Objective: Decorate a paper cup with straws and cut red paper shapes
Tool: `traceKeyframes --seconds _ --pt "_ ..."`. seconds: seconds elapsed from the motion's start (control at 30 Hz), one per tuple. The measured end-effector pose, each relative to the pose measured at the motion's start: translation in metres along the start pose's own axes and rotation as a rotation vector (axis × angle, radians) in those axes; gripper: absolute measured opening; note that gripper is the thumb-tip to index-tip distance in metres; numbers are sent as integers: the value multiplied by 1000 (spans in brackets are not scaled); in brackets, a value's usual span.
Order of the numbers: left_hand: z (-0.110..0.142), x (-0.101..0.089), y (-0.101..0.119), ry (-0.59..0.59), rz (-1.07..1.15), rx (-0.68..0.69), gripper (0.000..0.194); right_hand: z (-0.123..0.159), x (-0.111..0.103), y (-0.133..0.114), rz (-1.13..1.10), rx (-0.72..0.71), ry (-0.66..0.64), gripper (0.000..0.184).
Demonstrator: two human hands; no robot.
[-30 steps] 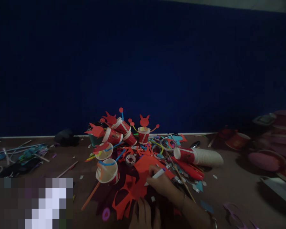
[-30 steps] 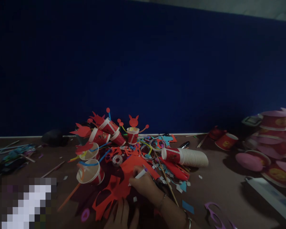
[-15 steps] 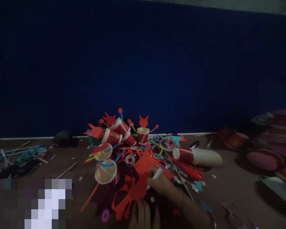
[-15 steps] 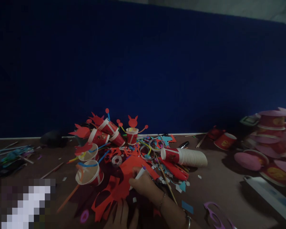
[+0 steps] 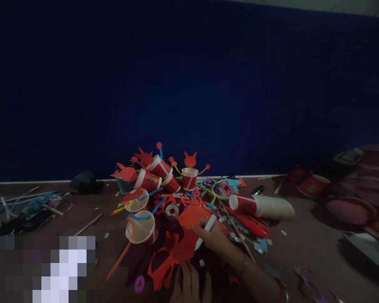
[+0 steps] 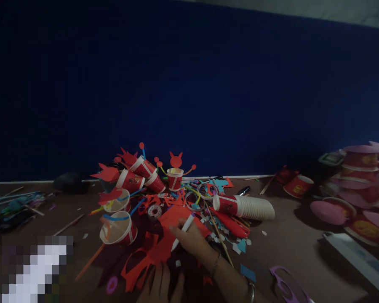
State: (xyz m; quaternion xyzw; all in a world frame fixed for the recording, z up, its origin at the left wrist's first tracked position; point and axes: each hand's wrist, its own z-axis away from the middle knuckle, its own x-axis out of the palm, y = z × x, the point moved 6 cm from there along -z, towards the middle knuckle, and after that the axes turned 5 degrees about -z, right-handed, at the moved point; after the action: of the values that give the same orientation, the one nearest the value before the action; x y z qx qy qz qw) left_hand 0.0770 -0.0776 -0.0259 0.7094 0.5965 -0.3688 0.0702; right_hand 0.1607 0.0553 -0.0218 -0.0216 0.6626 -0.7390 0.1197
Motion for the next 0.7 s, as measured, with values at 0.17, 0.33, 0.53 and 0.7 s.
traceKeyframes --seconds 0.17,0.33,0.53,0.7 --pt "1 0 -1 -11 1 4 25 5 5 -7 -11 -49 -93 19" --pt "2 0 -1 -9 5 2 24 7 1 -8 175 -53 -33 16" --pt "0 -1 -1 11 2 -7 26 6 3 -7 203 -48 -62 15" --pt "1 0 0 -9 5 17 21 7 4 -8 205 -34 -75 14"
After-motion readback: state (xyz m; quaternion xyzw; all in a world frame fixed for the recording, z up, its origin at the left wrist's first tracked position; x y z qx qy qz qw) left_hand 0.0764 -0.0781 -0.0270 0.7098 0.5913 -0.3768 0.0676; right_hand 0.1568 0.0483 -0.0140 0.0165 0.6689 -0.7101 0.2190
